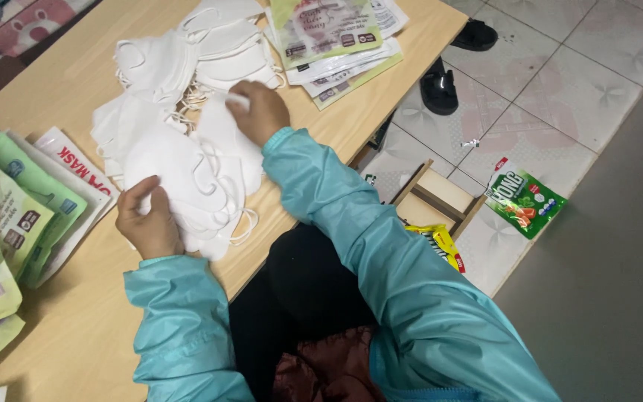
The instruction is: Sorting and stacking white face masks on a wooden table
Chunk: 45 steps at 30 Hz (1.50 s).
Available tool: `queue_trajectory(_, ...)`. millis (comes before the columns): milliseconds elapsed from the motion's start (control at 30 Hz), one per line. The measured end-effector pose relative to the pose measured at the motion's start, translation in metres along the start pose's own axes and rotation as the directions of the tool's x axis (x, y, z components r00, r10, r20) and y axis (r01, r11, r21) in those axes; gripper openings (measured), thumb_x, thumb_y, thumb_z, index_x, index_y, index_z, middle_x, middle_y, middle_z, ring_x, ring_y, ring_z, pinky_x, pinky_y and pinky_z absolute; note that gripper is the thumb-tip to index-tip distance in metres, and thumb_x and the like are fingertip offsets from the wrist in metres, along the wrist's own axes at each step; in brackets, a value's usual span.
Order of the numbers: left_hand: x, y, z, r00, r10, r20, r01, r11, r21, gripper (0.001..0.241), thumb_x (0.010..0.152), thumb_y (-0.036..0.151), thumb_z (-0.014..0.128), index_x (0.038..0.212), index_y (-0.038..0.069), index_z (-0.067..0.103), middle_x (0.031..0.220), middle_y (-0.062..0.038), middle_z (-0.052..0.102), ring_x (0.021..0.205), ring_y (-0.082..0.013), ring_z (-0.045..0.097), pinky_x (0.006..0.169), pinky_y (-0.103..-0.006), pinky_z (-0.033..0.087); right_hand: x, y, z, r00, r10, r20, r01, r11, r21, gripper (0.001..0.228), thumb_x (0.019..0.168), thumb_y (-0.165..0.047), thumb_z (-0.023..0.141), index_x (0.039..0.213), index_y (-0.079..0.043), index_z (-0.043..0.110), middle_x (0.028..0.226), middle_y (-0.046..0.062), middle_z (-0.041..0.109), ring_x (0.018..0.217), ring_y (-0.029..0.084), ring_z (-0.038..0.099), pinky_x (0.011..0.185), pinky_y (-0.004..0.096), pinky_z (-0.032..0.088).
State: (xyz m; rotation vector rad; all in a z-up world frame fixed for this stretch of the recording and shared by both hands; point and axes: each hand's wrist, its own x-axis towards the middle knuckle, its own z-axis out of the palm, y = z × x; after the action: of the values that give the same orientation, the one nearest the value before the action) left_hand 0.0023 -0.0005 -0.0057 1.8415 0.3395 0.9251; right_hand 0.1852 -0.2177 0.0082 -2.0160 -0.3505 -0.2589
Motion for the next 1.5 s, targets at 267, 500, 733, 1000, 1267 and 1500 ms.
queue_trajectory(267,-0.001,0.029,0.002,0.996,-0.09,-0.006,0.089,0.996,-0.02,0.019,0.091,0.006,0.069,0.108,0.008,0.076,0.107,-0.003,0.064,0.107,-0.0179,0.066,0.104,-0.0305,0.052,0.005,-0.018,0.004,0.94,0.185,-0.287,0.127,0.591,0.797,0.022,0.087,-0.021,0.081,0.104,-0.009,0.073,0.101,0.004,0.073,0.097,0.016,0.067,0.09,0.03,0.056)
queue_trajectory(500,-0.003,0.056,0.004,0.99,-0.144,0.0,0.144,0.99,-0.002,0.045,0.104,0.043,0.054,0.101,0.005,0.079,0.104,-0.005,0.073,0.115,-0.0168,0.057,0.112,-0.0328,0.041,-0.019,-0.052,0.012,0.996,0.081,-0.023,-0.016,0.454,0.891,0.023,0.088,-0.022,0.081,0.107,-0.01,0.073,0.108,0.004,0.072,0.101,0.015,0.066,0.09,0.03,0.056)
queue_trajectory(733,-0.004,0.068,0.008,0.97,-0.242,0.023,0.243,0.969,-0.047,0.051,0.1,0.051,0.055,0.099,0.006,0.078,0.108,-0.002,0.071,0.111,-0.0168,0.065,0.101,-0.0309,0.05,-0.001,-0.025,0.016,0.981,0.189,0.043,-0.042,-0.006,0.999,0.036,0.089,-0.01,0.081,0.121,-0.004,0.068,0.111,0.018,0.075,0.094,0.027,0.072,0.086,0.04,0.061)
queue_trajectory(1000,-0.011,0.049,0.016,0.952,-0.271,0.143,0.303,0.908,-0.29,0.036,0.095,0.025,0.072,0.125,0.003,0.07,0.123,-0.007,0.074,0.111,-0.0135,0.07,0.099,-0.0299,0.062,-0.051,-0.042,0.067,0.97,-0.231,0.076,0.126,0.745,0.655,0.029,0.094,-0.028,0.076,0.119,-0.015,0.07,0.119,-0.002,0.072,0.114,0.013,0.066,0.107,0.026,0.051)
queue_trajectory(1267,-0.008,0.011,0.002,0.993,-0.015,0.114,0.033,0.987,-0.159,0.031,0.093,0.011,0.073,0.122,0.005,0.062,0.116,-0.011,0.07,0.105,-0.0196,0.067,0.094,-0.0343,0.057,-0.048,-0.009,-0.01,0.983,-0.162,-0.09,0.124,0.935,-0.333,0.047,0.09,-0.05,0.066,0.122,-0.017,0.064,0.123,0.008,0.064,0.112,0.035,0.058,0.094,0.049,0.047)
queue_trajectory(1500,-0.012,0.025,0.0,0.977,0.191,0.095,-0.18,0.978,-0.108,0.062,0.088,-0.003,0.069,0.146,0.0,0.048,0.148,-0.022,0.049,0.139,-0.0337,0.046,0.119,-0.046,0.036,-0.054,-0.009,-0.035,0.981,0.174,0.086,-0.096,0.82,-0.565,0.071,0.075,-0.067,0.074,0.127,-0.022,0.055,0.114,0.006,0.066,0.111,0.032,0.055,0.09,0.051,0.039)
